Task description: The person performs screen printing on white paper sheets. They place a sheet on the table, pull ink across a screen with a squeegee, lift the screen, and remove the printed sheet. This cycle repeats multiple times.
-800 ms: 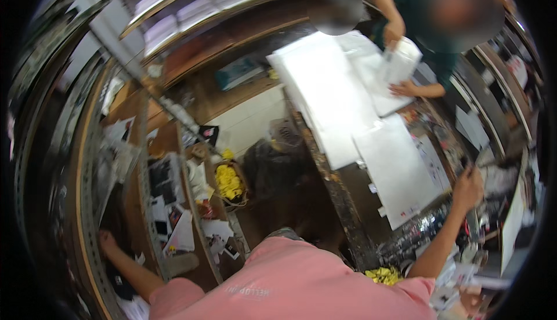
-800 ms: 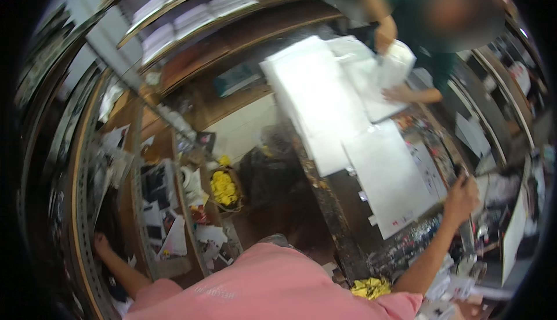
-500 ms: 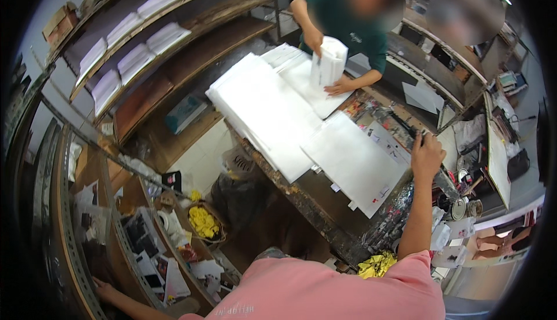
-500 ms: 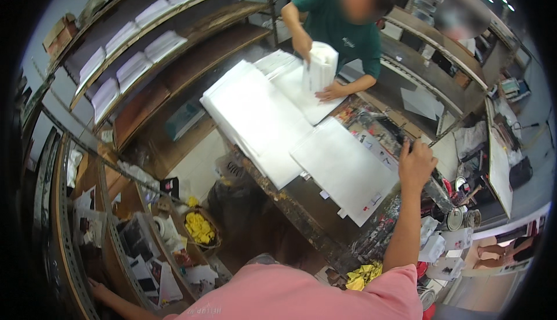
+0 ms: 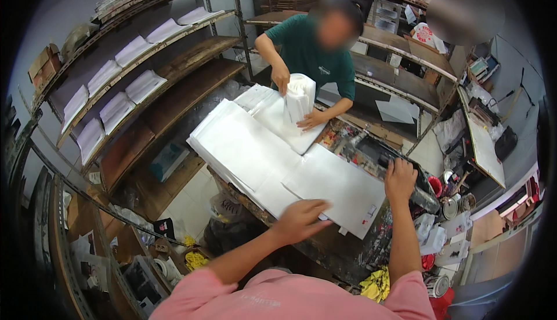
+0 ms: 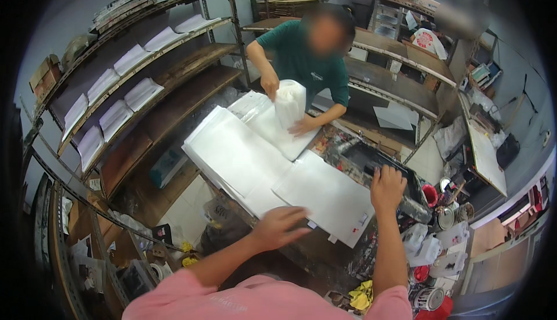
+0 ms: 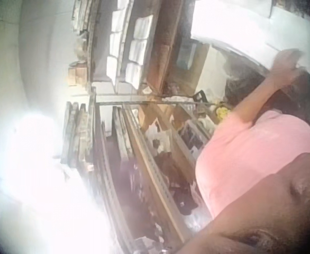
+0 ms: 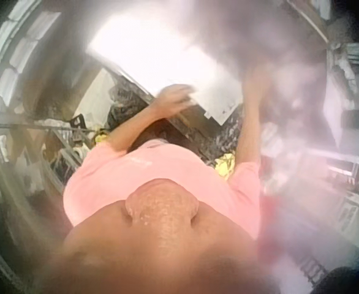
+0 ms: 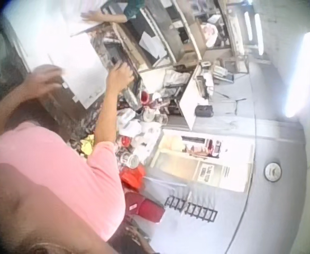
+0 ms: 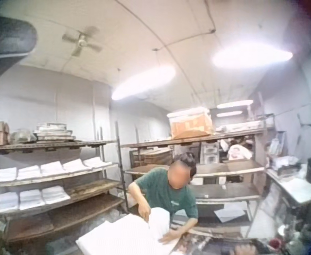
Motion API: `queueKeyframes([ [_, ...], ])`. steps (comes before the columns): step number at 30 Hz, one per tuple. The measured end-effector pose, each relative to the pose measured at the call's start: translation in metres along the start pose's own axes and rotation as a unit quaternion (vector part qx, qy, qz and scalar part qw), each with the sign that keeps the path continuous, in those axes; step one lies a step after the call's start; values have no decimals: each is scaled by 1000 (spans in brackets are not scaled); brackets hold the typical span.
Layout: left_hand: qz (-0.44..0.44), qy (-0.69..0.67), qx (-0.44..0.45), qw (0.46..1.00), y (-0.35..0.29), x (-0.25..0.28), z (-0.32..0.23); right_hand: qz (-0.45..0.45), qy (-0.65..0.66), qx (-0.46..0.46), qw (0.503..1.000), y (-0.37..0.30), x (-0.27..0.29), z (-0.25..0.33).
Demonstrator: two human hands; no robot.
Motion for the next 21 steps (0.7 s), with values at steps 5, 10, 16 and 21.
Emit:
queueKeyframes([
  [5, 71, 125, -145, 979, 138, -84, -9, -51, 30, -20, 998, -24, -1, -3],
  [10, 196, 105, -199, 954, 200, -152, 3, -35, 49, 8, 998, -29, -1, 2],
  [16, 198, 213, -192, 937, 216, -202, 25, -44, 61, -34, 997, -31, -18, -3],
  [21, 116, 114, -210, 964, 225, -182, 15, -145, 8, -105, 984, -20, 12, 8],
])
Point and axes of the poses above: each hand's wrist, its own y-axis towards the middle knuckle, its own x-axis out of the back of the hand, z = x × y, the point moved 2 cm from there along y, towards the middle knuckle, and after that the axes turned 10 degrees about x, right-handed, at the moved point
